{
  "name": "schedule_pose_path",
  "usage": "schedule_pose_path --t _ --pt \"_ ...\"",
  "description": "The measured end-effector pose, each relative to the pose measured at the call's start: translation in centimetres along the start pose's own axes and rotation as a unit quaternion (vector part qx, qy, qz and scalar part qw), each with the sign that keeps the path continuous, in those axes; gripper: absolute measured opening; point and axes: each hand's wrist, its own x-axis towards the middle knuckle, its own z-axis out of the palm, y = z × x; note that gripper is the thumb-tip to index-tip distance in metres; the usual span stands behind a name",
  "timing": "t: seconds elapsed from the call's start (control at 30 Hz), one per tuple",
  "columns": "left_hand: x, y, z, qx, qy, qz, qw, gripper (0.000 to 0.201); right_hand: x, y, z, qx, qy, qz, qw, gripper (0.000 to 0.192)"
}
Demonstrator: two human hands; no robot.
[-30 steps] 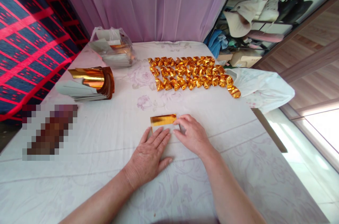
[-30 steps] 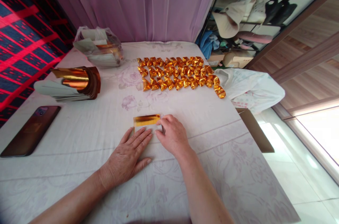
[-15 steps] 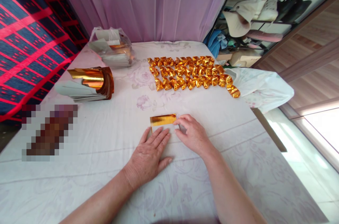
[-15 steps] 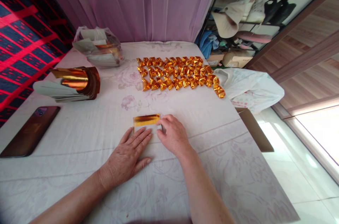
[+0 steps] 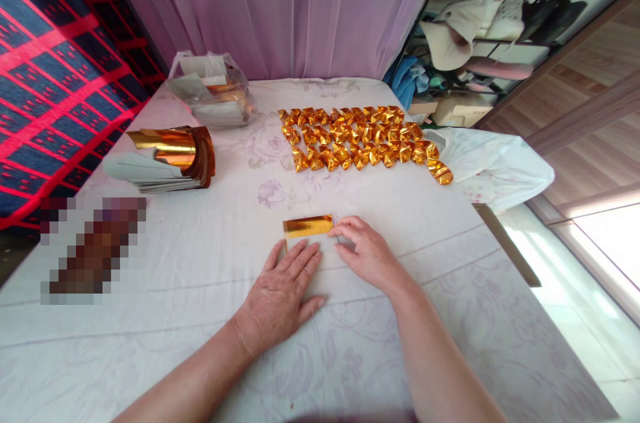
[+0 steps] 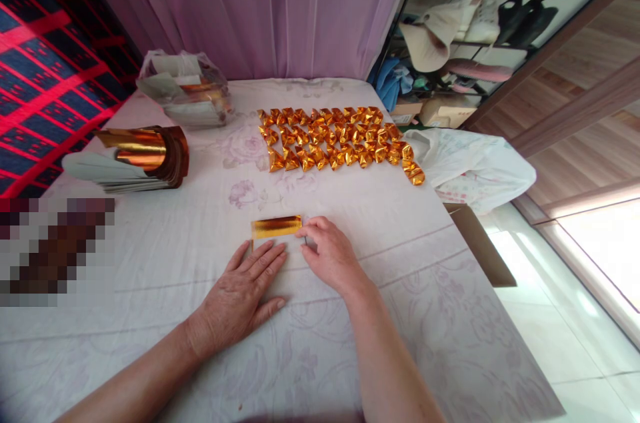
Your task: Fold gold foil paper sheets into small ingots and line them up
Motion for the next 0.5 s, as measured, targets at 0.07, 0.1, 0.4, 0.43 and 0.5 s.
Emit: schedule_pose_path --t 0.07,0.1,0.4,0.43,0.5 --pt "-0.01 -0.02 0.01 0.003 0.0 0.002 1.0 0.064 -0.01 0.22 -0.05 0.006 -0.007 -0.003 1.0 0.027" --pt "-0.02 -0.02 0.03 0.005 0.0 0.003 1.0 0.064 -0.01 0.26 -0.05 0.005 -0.008 -0.003 1.0 0.027" --pt "-0.05 -0.02 0.11 0.0 0.004 0.0 1.0 0.063 0.05 0.07 -0.09 -0.008 -0.014 -0.002 1.0 0.029" --pt "-0.04 -0.02 0.1 0.0 0.004 0.0 1.0 0.063 0.04 0.1 -0.12 -0.007 -0.014 -0.004 1.0 0.029" --pt "-0.03 -0.03 0.07 0.001 0.004 0.001 1.0 0.063 0.0 0.19 -0.16 -0.003 -0.014 -0.008 1.0 0.029"
